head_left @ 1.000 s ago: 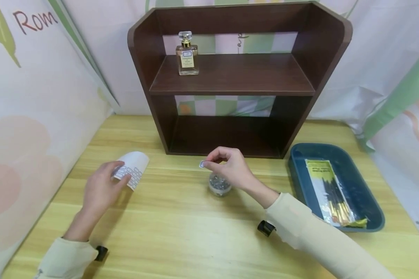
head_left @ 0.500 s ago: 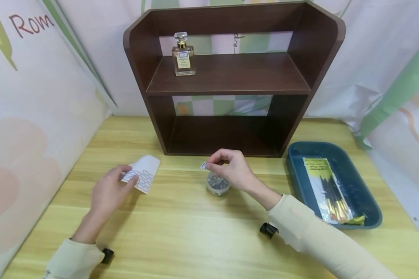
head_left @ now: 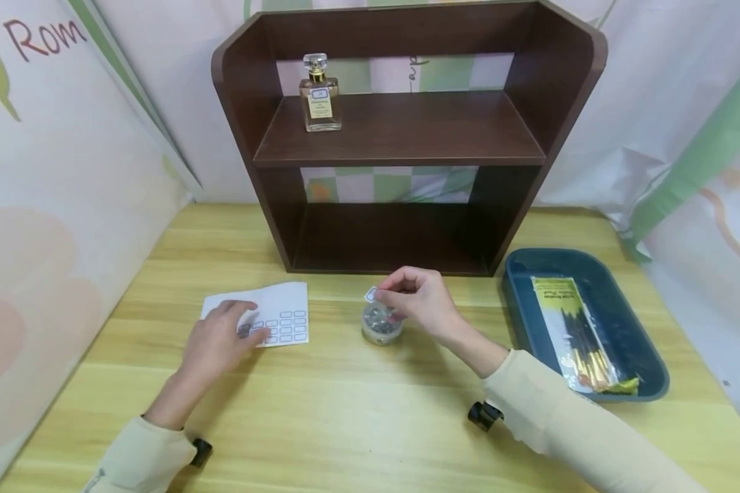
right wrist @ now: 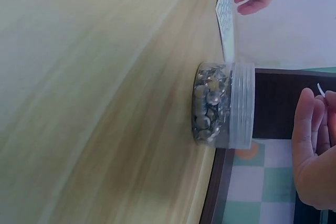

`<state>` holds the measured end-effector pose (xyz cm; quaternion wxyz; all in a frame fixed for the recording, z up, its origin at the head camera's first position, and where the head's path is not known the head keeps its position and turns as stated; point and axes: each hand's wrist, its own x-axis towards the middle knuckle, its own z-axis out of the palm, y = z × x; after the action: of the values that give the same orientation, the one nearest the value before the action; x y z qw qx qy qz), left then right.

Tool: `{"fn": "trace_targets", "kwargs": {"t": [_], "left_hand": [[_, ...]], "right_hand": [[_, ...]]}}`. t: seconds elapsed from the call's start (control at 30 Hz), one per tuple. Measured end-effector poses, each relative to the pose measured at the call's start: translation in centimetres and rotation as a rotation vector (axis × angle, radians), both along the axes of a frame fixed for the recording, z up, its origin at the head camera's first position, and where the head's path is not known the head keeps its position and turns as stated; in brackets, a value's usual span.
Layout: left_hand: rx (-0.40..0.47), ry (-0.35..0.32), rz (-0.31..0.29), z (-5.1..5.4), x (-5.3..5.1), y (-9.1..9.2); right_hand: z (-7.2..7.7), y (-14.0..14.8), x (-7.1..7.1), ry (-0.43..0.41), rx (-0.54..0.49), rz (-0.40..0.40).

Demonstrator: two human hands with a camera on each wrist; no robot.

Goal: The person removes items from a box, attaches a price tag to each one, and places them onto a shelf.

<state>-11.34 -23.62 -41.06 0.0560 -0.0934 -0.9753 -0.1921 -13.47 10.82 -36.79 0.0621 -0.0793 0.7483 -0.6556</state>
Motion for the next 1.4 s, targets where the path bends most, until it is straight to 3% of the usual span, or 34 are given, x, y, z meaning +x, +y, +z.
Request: {"fn": "trace_targets", "kwargs": {"t": [0.1,0.23,0.53,0.77,0.9,1.07,1.23,1.4], "left_hand": [[-0.010,-0.058,-0.026,-0.2,0.1,0.0],[-0.022,-0.083,-0.051,-0.5,0.0,-0.1],[-0.036,-0.106,-0.076,0.0,-0.4,-1.0],[0.019,-0.081,-0.084,0.2,-0.8,-1.0],[0.111,-0.067,-0.091,0.1,-1.1,0.1],[0.304,-0.061,-0.125,0.0,-1.2,2.6],[0.534,-0.135,-0.163,-0.2,-1.4,5.5],[0.708,-0.233,-0.198,-0.3,-1.6,8.2]], "right_hand": [[-0.2,0.4,0.0,-0.034,-0.013,-0.017],[-0.5,0.8,0.0,-0.057,-0.018,-0.040],[-1.2,1.7,0.2,-0.124,0.006,-0.068],[-1.8,2.1,0.6,-0.169,0.002,-0.067],[-2.0,2.2,0.8,-0.183,0.004,-0.076],[-2.4,2.3,0.8,-0.210,0.013,-0.092],[-2.8,2.2,0.9,-0.239,0.003,-0.101],[-3.0,2.2,1.1,-0.244,0.003,-0.105]]}}
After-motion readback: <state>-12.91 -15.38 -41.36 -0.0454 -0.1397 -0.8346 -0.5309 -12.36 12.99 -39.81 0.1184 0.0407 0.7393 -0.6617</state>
